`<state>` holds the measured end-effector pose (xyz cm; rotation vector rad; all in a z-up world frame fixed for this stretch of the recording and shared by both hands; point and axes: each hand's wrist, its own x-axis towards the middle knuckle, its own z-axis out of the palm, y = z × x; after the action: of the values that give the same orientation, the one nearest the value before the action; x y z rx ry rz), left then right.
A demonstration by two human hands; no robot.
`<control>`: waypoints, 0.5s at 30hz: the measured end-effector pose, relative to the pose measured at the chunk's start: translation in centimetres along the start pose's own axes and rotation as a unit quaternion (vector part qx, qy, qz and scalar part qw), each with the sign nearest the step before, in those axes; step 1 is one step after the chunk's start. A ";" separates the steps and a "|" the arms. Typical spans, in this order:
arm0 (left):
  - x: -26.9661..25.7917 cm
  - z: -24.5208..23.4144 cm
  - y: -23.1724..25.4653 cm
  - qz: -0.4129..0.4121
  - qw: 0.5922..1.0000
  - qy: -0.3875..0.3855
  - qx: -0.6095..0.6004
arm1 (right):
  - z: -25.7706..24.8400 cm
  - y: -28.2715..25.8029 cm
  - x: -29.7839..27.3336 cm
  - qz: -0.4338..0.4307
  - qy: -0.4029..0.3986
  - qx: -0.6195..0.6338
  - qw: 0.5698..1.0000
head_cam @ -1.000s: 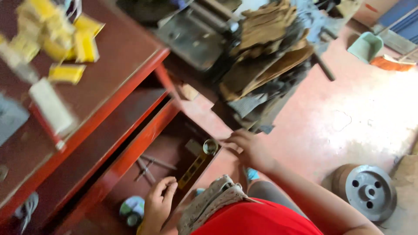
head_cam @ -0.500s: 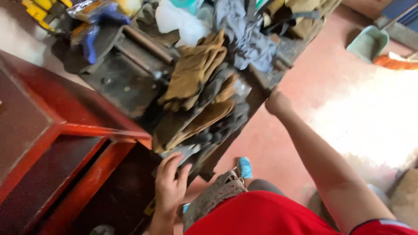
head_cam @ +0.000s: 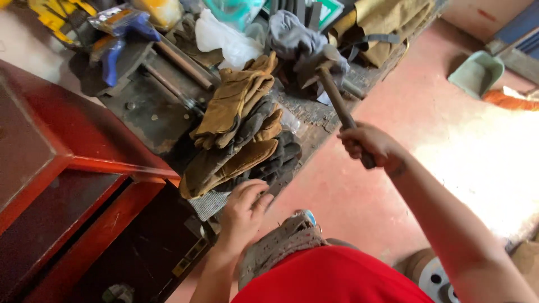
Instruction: The person sorts hand tools in an open wooden drawer, moving wrenches and pliers aside and placing small items into plastic containers and a cardboard tube. They arrange a tape measure, spirit level, hammer, and sanding block into the drawer compartments and reposition items on the desk above.
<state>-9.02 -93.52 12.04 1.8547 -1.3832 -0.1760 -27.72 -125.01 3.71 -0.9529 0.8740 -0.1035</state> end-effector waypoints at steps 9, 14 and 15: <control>3.0 9.2 0.1 -0.122 0.923 -0.037 -0.364 | 3.6 8.0 -7.8 -0.014 -0.136 0.249 0.959; 11.9 7.6 9.8 -0.247 0.791 0.067 -0.555 | 2.3 12.9 -7.3 -0.001 -0.354 0.247 0.902; 12.1 8.3 8.9 -0.249 0.792 0.073 -0.553 | 2.5 11.6 -6.1 0.003 -0.359 0.246 0.901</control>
<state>-15.34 -108.83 16.41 1.0964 -0.4006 -0.8825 -33.33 -113.75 -0.55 -0.4439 0.1419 0.0365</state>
